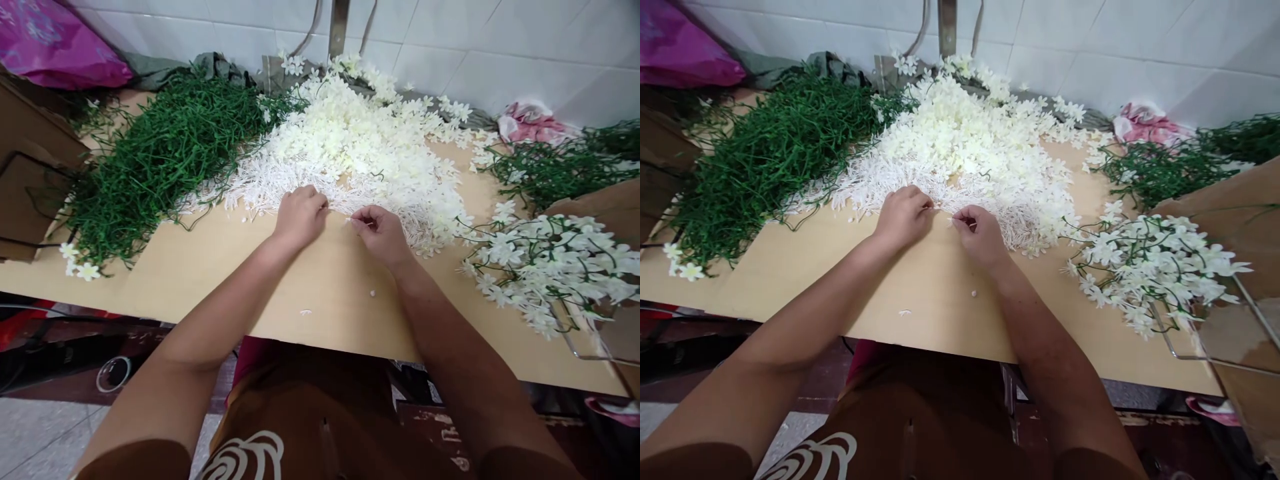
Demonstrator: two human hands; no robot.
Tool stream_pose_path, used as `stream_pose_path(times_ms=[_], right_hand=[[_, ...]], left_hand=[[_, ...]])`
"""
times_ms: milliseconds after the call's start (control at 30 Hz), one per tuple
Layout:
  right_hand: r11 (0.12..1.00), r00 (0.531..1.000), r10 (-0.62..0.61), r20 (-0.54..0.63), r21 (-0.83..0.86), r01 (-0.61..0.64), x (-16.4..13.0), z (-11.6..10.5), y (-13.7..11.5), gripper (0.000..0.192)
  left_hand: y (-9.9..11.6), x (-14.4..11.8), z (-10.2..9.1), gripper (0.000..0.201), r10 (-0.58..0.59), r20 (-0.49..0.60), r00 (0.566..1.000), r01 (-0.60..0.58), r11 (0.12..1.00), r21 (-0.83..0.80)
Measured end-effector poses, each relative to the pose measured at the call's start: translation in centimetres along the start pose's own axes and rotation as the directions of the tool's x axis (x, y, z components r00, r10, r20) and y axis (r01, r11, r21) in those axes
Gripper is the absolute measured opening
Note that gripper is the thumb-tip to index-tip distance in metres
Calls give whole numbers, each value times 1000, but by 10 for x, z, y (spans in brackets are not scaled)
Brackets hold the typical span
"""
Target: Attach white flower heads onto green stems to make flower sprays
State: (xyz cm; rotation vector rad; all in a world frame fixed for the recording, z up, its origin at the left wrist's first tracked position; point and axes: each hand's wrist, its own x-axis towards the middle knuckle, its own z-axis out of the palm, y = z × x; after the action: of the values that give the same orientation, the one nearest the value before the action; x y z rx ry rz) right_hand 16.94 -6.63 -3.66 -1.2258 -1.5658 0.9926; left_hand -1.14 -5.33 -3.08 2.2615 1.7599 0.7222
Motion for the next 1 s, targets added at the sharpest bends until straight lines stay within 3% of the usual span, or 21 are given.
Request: stream_pose_path(times_ms=[67,167,233,333,633,800,1000], right_hand=[[998,1000,23,-10,52,-22,1,2,1,7],[985,997,70,-21,158,-66,3,4,4,12],[970,996,93,-8,225,-88,4,8,6,18],[953,994,107,35,282,-113,4,14,7,23],[893,990,108,90,428,-136,0,23,1,23],[906,987,130,95,394,-157,-2,24,5,28],[882,990,115,79,451,-138,-4,26,4,24]], left_hand=[[1,4,0,12,-139,10,990,135,939,-316],[5,2,-5,15,-256,229,939,340,586,-736],[8,-1,-8,23,-246,335,910,408,380,-830],[12,-5,-10,30,-238,407,882,457,224,-861],[17,-7,-8,28,-241,485,841,507,33,-862],[14,-7,-11,31,-242,463,853,465,-50,-884],[18,-10,-8,33,-241,467,851,486,19,-874]])
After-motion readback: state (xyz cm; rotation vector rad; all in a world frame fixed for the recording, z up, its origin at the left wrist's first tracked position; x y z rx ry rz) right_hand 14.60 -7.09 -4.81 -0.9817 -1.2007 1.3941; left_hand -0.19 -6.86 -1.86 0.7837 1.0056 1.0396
